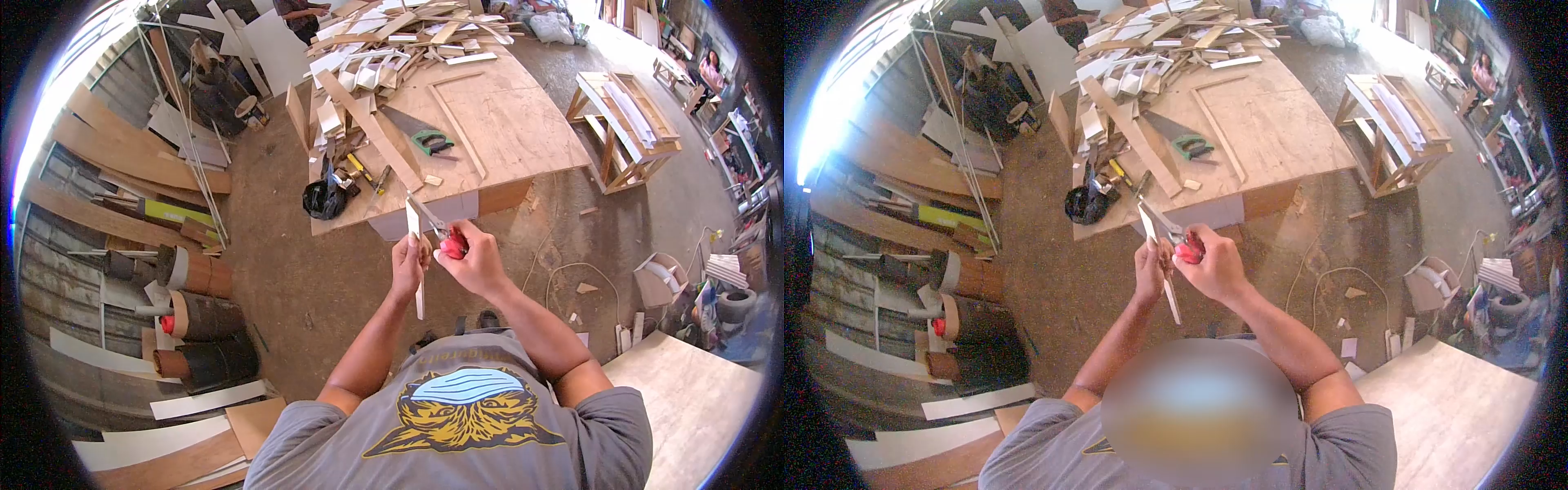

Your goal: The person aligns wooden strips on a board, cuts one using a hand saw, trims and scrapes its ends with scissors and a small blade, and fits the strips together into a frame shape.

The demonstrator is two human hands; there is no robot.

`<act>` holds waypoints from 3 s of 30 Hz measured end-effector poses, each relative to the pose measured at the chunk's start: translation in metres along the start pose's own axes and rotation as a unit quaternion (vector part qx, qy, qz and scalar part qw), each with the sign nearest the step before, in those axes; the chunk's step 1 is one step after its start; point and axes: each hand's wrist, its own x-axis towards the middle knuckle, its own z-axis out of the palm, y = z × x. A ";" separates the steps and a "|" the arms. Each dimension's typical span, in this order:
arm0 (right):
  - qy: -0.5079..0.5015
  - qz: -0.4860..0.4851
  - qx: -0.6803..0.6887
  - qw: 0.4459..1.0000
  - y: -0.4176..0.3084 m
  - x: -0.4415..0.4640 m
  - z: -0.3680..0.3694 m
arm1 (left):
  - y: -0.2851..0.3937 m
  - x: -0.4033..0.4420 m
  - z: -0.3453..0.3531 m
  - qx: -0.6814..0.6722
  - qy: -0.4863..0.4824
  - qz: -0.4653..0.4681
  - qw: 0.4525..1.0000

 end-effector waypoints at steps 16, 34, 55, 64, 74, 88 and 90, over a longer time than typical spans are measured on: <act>-0.006 -0.014 -0.015 1.000 -0.015 -0.008 0.009 | 0.001 -0.002 -0.021 0.022 -0.033 0.004 0.999; -0.025 0.035 0.008 0.999 -0.011 -0.016 0.049 | -0.012 -0.010 -0.041 -0.022 0.014 0.011 1.000; -0.084 0.102 0.038 0.990 -0.015 -0.004 0.175 | 0.013 -0.046 -0.159 0.032 0.072 -0.092 0.993; -0.047 0.160 0.001 0.986 0.053 0.058 0.197 | -0.003 0.006 -0.190 0.087 0.166 -0.221 0.957; -0.100 0.349 -0.163 0.917 0.203 0.244 0.201 | -0.077 0.096 -0.232 0.262 0.182 -0.326 0.890; -0.052 0.239 -0.192 0.950 0.342 0.384 0.227 | -0.134 0.210 -0.208 0.347 0.121 -0.395 0.842; -0.013 0.239 -0.185 0.953 0.362 0.382 0.220 | -0.134 0.217 -0.209 0.351 0.117 -0.397 0.840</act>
